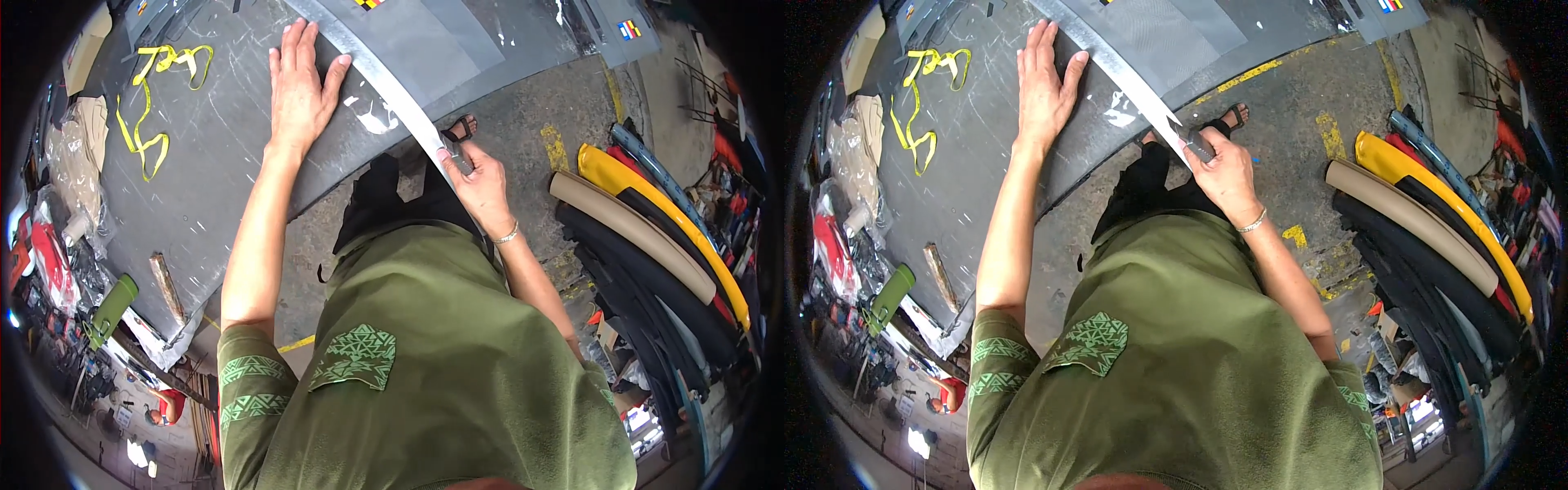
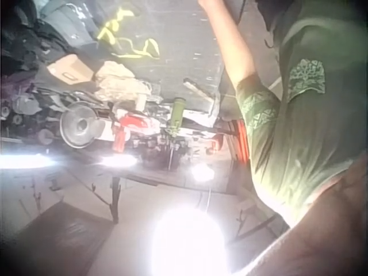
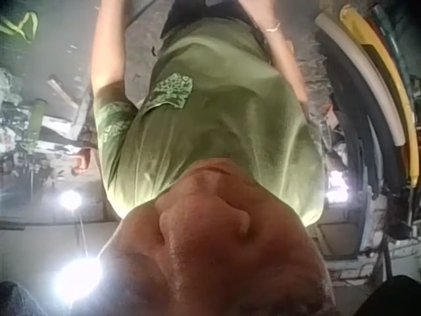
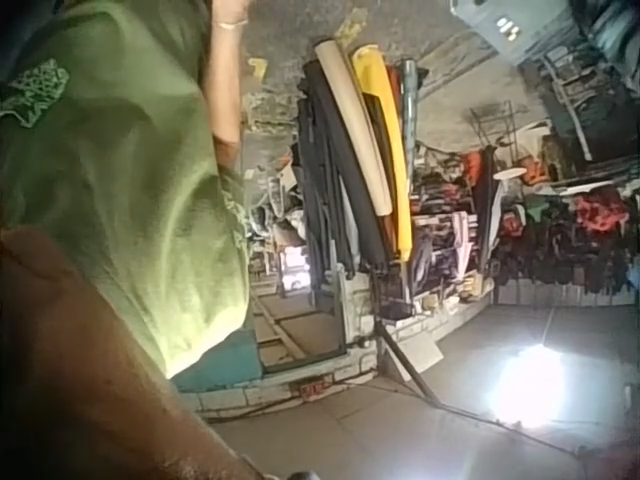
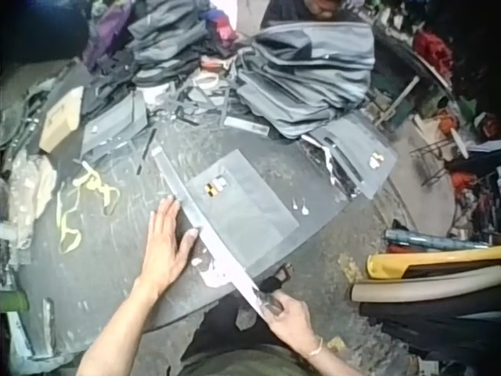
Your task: Cutting grey fabric sheets using a utility knife and a metal ruler.
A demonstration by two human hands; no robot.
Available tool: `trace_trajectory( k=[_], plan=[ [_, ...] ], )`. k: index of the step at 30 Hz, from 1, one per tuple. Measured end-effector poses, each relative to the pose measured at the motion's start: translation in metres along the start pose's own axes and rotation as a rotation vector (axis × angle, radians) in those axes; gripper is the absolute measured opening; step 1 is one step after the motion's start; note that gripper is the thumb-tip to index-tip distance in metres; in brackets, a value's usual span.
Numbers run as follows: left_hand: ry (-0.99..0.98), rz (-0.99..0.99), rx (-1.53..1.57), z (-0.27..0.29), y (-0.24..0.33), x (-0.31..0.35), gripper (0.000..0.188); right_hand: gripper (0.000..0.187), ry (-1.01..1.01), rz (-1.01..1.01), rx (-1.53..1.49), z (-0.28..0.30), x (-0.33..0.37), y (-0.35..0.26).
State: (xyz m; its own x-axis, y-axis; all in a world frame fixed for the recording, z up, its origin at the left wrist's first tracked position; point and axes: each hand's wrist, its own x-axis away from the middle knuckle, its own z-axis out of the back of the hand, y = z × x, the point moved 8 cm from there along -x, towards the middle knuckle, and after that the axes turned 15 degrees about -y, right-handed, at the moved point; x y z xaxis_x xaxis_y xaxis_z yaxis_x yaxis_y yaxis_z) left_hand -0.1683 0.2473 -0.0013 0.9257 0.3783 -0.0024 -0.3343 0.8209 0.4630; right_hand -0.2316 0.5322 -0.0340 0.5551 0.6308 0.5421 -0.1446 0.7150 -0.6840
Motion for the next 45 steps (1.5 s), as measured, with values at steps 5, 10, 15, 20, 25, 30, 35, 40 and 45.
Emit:
trace_trajectory(
  k=[5, 10, 15, 20, 25, 30, 35, 40, 45],
  plan=[
    [-0.023, 0.012, -0.116, -0.015, -0.004, -0.006, 0.063, 0.033, -0.084, -0.019, -0.012, -0.005, -0.011, -0.005],
    [0.024, 0.020, -0.116, -0.014, 0.000, -0.009, 0.063, 0.036, -0.062, 0.113, -0.324, -0.023, -0.025, 0.023],
    [0.018, 0.024, -0.127, -0.015, -0.003, -0.007, 0.061, 0.036, -0.125, 0.095, -0.451, -0.028, -0.028, 0.010],
    [0.060, 0.008, -0.107, -0.013, -0.005, -0.006, 0.061, 0.032, -0.069, 0.042, -0.376, -0.018, -0.030, 0.000],
    [0.040, 0.004, -0.126, -0.015, -0.007, -0.006, 0.061, 0.032, -0.043, 0.097, -0.379, -0.018, -0.033, 0.005],
    [0.052, -0.010, -0.146, -0.014, -0.003, -0.005, 0.057, 0.034, -0.013, 0.142, -0.356, -0.011, -0.037, -0.011],
    [0.055, -0.030, -0.138, -0.013, -0.001, -0.005, 0.059, 0.033, -0.027, 0.037, -0.361, -0.015, -0.040, -0.006],
    [0.039, -0.017, -0.138, -0.016, -0.005, -0.006, 0.062, 0.032, -0.009, 0.024, -0.384, -0.014, -0.041, -0.002],
    [0.028, -0.017, -0.165, -0.017, -0.004, -0.006, 0.066, 0.032, -0.017, 0.018, -0.378, -0.013, -0.043, -0.004]
  ],
)
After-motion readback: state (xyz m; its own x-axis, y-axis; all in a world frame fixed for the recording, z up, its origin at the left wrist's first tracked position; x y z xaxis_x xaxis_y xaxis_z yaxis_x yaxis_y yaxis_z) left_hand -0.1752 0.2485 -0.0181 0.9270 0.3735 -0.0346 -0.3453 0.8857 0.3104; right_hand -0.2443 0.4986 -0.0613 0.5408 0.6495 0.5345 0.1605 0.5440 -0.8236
